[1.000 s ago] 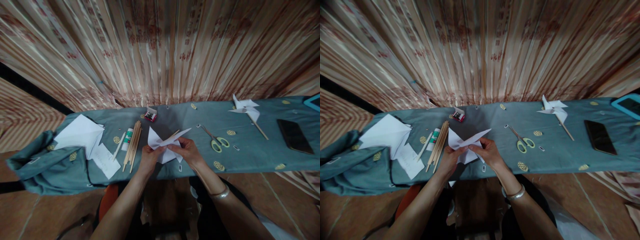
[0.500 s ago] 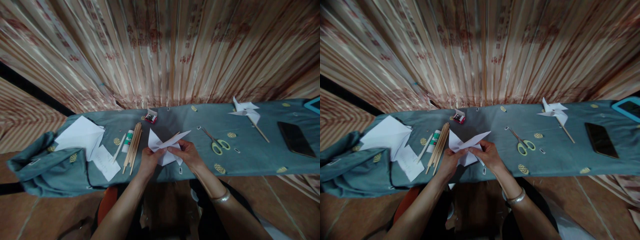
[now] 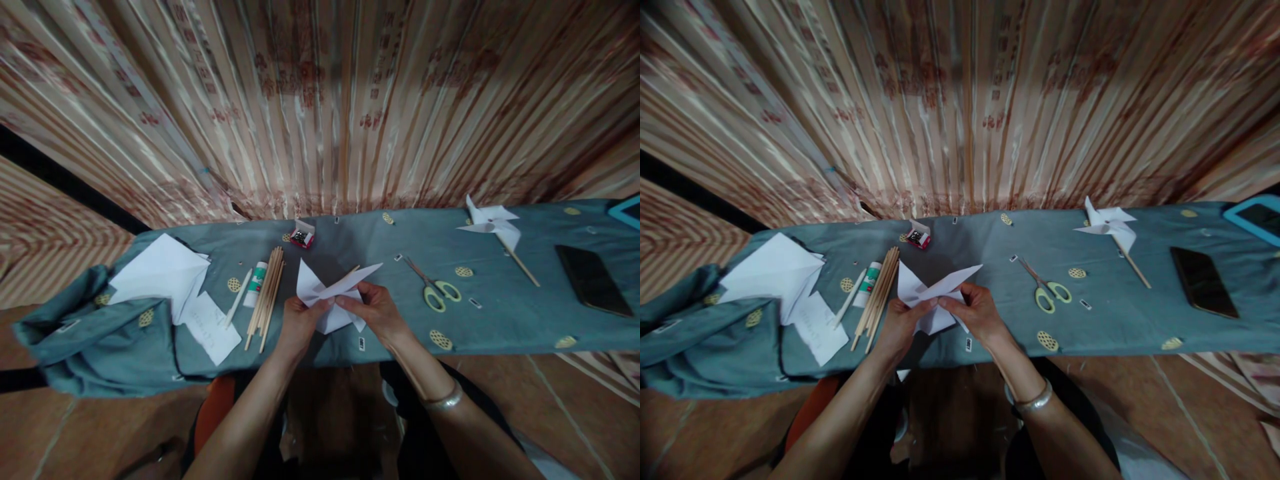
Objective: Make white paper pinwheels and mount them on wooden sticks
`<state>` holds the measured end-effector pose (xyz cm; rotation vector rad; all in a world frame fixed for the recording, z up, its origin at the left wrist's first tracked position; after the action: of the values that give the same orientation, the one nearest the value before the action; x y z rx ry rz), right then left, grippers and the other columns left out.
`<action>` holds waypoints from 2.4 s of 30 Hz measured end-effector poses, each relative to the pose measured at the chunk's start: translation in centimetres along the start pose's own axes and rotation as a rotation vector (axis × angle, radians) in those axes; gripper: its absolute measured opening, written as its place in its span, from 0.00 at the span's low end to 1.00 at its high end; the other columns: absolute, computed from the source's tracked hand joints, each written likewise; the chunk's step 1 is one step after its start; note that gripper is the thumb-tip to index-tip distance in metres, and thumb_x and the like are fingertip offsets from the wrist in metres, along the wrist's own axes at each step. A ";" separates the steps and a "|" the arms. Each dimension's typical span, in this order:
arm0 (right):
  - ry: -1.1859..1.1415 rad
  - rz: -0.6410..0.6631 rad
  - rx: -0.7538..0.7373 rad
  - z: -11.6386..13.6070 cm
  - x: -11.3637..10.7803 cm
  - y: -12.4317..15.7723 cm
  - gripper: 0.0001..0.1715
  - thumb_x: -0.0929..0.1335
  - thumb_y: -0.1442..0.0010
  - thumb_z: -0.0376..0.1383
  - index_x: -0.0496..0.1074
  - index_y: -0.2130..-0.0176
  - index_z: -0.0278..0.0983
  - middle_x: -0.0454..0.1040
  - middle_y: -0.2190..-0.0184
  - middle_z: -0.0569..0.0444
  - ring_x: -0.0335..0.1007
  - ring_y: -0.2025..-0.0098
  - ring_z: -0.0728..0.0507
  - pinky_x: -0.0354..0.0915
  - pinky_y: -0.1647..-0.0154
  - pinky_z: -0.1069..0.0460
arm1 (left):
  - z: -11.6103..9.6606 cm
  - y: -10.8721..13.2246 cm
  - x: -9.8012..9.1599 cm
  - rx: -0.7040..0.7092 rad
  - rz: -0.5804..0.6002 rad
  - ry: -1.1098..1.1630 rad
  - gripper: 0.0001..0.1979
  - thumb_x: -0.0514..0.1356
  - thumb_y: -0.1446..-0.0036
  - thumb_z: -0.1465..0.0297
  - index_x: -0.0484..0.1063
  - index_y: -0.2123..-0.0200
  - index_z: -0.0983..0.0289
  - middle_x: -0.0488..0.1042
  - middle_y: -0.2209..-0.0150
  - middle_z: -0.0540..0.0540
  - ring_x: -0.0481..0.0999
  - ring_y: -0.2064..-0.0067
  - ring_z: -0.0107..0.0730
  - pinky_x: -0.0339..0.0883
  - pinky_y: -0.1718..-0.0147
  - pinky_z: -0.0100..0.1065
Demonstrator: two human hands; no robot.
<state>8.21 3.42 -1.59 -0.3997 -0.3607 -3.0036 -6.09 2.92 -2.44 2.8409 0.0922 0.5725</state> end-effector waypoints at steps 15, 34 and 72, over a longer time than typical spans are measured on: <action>0.044 -0.022 -0.006 -0.3 -0.1 0.0 0.19 0.79 0.60 0.45 0.79 0.68 0.36 0.81 0.72 0.53 0.74 0.72 0.44 0.70 0.70 0.50 | 0.1 -0.1 -0.1 0.006 -0.002 -0.040 0.13 0.72 0.62 0.68 0.81 0.70 0.67 0.81 0.69 0.56 0.78 0.68 0.36 0.70 0.66 0.33; 0.036 -0.046 -0.029 -0.1 -0.1 0.0 0.17 0.79 0.61 0.43 0.79 0.70 0.37 0.81 0.72 0.55 0.74 0.71 0.44 0.71 0.68 0.49 | 0.1 0.0 -0.1 0.010 -0.044 -0.090 0.15 0.73 0.64 0.66 0.81 0.70 0.67 0.81 0.70 0.56 0.79 0.67 0.39 0.70 0.66 0.34; 0.149 0.006 -0.081 0.2 -0.8 -0.1 0.18 0.77 0.58 0.47 0.79 0.69 0.37 0.80 0.72 0.54 0.73 0.71 0.44 0.69 0.68 0.50 | -0.3 0.3 0.2 -0.067 -0.034 -0.060 0.18 0.75 0.68 0.67 0.81 0.70 0.68 0.81 0.71 0.56 0.79 0.69 0.37 0.71 0.63 0.36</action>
<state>9.05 3.58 -1.63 -0.1812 -0.2250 -3.0255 -6.07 2.72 -1.99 2.7838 0.1085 0.4734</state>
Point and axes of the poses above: each hand's wrist, its own y-axis away from the middle knuckle, its own x-axis out of the palm, z = x × y, the point moved 1 cm from there along -y, towards the middle knuckle
